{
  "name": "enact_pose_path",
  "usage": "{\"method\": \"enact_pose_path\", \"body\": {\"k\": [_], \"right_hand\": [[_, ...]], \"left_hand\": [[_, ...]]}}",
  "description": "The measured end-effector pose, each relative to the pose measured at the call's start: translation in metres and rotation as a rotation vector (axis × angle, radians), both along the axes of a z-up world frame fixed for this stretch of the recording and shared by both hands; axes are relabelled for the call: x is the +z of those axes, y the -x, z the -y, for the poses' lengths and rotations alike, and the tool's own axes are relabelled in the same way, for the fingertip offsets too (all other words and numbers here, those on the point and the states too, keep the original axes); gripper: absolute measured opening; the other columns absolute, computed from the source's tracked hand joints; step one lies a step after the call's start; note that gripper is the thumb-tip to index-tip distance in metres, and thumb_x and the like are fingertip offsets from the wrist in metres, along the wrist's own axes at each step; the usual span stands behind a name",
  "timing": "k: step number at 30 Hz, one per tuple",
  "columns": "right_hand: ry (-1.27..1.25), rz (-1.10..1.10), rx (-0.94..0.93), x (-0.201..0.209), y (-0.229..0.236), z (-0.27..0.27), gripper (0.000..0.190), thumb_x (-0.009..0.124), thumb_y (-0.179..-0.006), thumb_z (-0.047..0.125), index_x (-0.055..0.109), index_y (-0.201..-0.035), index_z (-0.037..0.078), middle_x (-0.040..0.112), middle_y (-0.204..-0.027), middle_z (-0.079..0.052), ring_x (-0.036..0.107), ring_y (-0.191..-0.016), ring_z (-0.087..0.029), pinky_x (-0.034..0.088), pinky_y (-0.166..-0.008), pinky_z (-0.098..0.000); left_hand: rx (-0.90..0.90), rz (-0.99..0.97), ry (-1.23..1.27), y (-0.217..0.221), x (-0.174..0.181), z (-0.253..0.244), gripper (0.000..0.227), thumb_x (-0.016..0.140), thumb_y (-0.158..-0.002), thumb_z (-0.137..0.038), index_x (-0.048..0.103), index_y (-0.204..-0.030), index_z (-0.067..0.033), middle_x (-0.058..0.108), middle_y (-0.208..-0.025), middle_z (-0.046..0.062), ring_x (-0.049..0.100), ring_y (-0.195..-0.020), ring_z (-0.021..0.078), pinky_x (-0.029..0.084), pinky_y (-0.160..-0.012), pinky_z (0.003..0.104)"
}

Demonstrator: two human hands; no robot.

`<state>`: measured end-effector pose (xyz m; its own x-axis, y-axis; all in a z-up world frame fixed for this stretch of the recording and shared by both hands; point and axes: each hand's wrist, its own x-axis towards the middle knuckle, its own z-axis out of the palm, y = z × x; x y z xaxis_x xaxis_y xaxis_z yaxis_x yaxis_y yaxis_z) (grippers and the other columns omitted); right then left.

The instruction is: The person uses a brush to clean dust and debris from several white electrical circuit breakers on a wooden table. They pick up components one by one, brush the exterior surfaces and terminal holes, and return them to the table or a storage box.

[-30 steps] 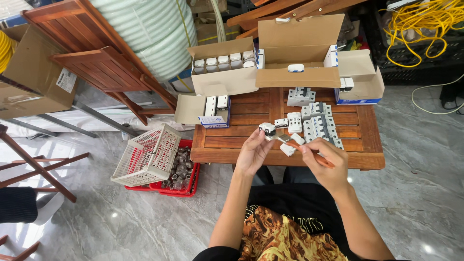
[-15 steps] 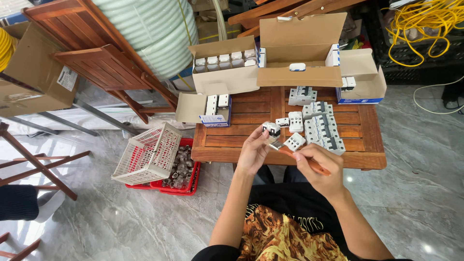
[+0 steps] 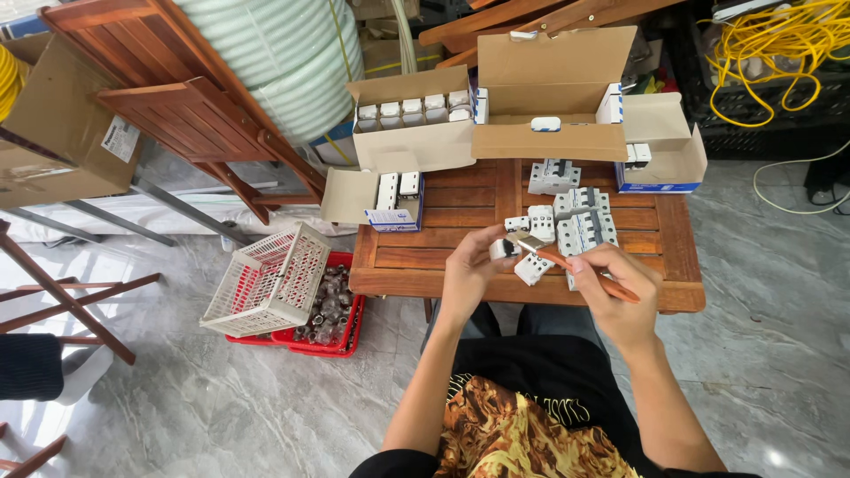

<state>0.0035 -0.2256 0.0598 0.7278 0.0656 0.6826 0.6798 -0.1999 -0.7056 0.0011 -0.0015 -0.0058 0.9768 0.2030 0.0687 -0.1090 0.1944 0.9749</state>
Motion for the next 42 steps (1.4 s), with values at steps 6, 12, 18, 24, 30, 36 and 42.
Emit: {"method": "enact_pose_path", "body": {"k": [6,12,18,24,30,36,42], "right_hand": [[0.114,-0.042,0.026,-0.005,0.006,-0.001,0.024,0.084,-0.1,0.003,0.077,-0.078,0.007,0.067,-0.062,-0.006,0.065,-0.054,-0.021,0.057,-0.061,-0.0319],[0.121,-0.05,0.049,0.013,0.012,-0.001,0.018,0.083,-0.1,0.001,0.081,-0.083,0.007,0.074,-0.069,-0.006,0.069,-0.057,-0.02,0.059,-0.062,-0.0318],[0.16,-0.068,0.163,0.025,0.011,-0.001,0.012,0.08,-0.101,0.001,0.08,-0.09,0.004,0.076,-0.075,-0.01,0.072,-0.061,-0.021,0.061,-0.061,-0.0345],[0.199,-0.066,0.071,0.009,0.005,0.019,0.01,0.082,-0.101,0.0,0.079,-0.092,0.004,0.075,-0.077,-0.01,0.074,-0.064,-0.024,0.06,-0.063,-0.0335],[0.128,-0.071,0.22,0.031,0.018,-0.005,0.007,0.081,-0.099,0.001,0.081,-0.093,0.004,0.079,-0.08,-0.009,0.074,-0.067,-0.021,0.062,-0.066,-0.0335],[0.203,-0.123,0.078,0.0,0.006,0.028,0.012,0.081,-0.098,-0.001,0.08,-0.089,0.006,0.074,-0.075,-0.009,0.072,-0.063,-0.022,0.061,-0.065,-0.0351],[0.119,-0.106,0.146,0.023,0.016,0.011,0.009,0.083,-0.096,0.001,0.08,-0.088,0.006,0.077,-0.077,-0.008,0.071,-0.064,-0.02,0.061,-0.066,-0.0334]], "left_hand": [[0.051,0.039,-0.184,-0.003,-0.014,-0.01,0.047,0.096,-0.086,0.004,0.083,-0.13,-0.0074,0.079,-0.121,0.007,0.077,-0.122,0.0215,0.068,-0.105,0.035],[0.04,0.119,-0.384,0.001,-0.005,-0.014,0.043,0.093,-0.089,0.003,0.085,-0.128,-0.0112,0.076,-0.12,0.003,0.075,-0.122,0.0229,0.069,-0.101,0.032],[0.019,0.166,-0.414,0.001,-0.007,-0.008,0.041,0.091,-0.091,0.003,0.087,-0.128,-0.0153,0.075,-0.118,0.001,0.073,-0.123,0.0199,0.068,-0.101,0.034],[0.0,0.118,-0.4,0.008,0.007,-0.01,0.043,0.092,-0.089,0.004,0.082,-0.128,-0.012,0.079,-0.118,0.004,0.076,-0.127,0.027,0.065,-0.11,0.044],[-0.02,0.133,-0.432,0.007,0.004,-0.003,0.047,0.086,-0.089,0.01,0.08,-0.129,-0.0126,0.081,-0.118,0.007,0.077,-0.128,0.0328,0.065,-0.11,0.051],[-0.018,0.127,-0.461,0.011,0.009,-0.014,0.043,0.093,-0.088,0.0,0.082,-0.127,-0.0138,0.081,-0.119,0.006,0.076,-0.13,0.0328,0.065,-0.11,0.05],[-0.047,0.124,-0.484,0.008,0.004,-0.008,0.044,0.093,-0.089,0.001,0.079,-0.13,-0.0105,0.08,-0.12,0.01,0.076,-0.132,0.0362,0.065,-0.11,0.052]]}}
